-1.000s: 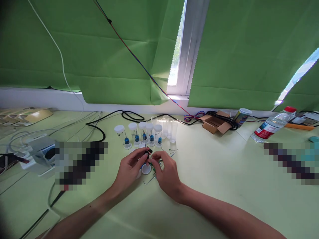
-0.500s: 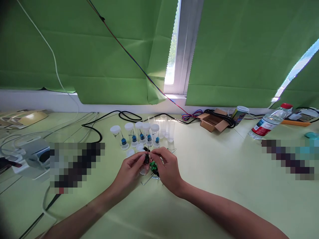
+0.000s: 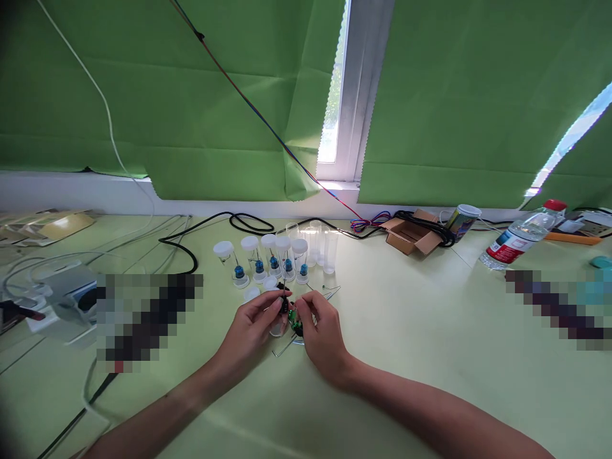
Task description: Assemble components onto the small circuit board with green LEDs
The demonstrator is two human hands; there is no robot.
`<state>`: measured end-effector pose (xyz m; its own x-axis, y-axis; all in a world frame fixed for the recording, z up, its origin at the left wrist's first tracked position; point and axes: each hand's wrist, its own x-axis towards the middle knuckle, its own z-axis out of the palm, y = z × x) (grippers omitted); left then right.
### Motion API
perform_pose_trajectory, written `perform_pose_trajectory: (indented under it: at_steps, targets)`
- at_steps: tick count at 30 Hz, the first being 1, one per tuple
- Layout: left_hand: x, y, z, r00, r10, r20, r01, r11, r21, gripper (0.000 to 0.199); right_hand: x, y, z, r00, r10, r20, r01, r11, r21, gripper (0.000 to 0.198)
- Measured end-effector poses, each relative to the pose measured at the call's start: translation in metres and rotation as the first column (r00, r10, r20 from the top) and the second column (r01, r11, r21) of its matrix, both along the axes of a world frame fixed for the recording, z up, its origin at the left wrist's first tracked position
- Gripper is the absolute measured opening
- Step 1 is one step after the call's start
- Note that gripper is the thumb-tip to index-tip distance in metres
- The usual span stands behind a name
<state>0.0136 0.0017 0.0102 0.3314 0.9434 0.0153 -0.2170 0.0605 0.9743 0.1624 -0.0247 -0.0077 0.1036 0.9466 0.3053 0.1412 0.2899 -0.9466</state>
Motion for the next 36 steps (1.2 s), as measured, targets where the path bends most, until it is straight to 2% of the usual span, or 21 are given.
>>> perform_pose_trajectory:
  at_steps: [12, 20, 29, 36]
  targets:
    - [0.0, -0.002, -0.003, 0.986, 0.085, -0.143, -0.07, 0.992, 0.106, 0.026, -0.002, 0.0, -0.013, 0.999, 0.001, 0.036, -0.001, 1.0, -0.008, 0.027]
    - [0.001, -0.003, 0.0, 0.983, 0.093, -0.159, -0.079, 0.993, 0.089, 0.025, -0.002, 0.001, -0.01, 0.999, -0.001, 0.036, 0.001, 1.0, 0.008, 0.027]
    - [0.0, -0.005, -0.002, 0.989, 0.075, -0.13, -0.062, 0.993, 0.099, 0.026, -0.003, -0.002, -0.009, 0.998, 0.061, -0.009, -0.061, 0.998, 0.002, 0.025]
    - [0.0, -0.004, -0.003, 0.987, 0.078, -0.137, -0.064, 0.992, 0.105, 0.027, -0.003, -0.002, -0.008, 0.999, 0.048, 0.009, -0.048, 0.999, 0.011, 0.026]
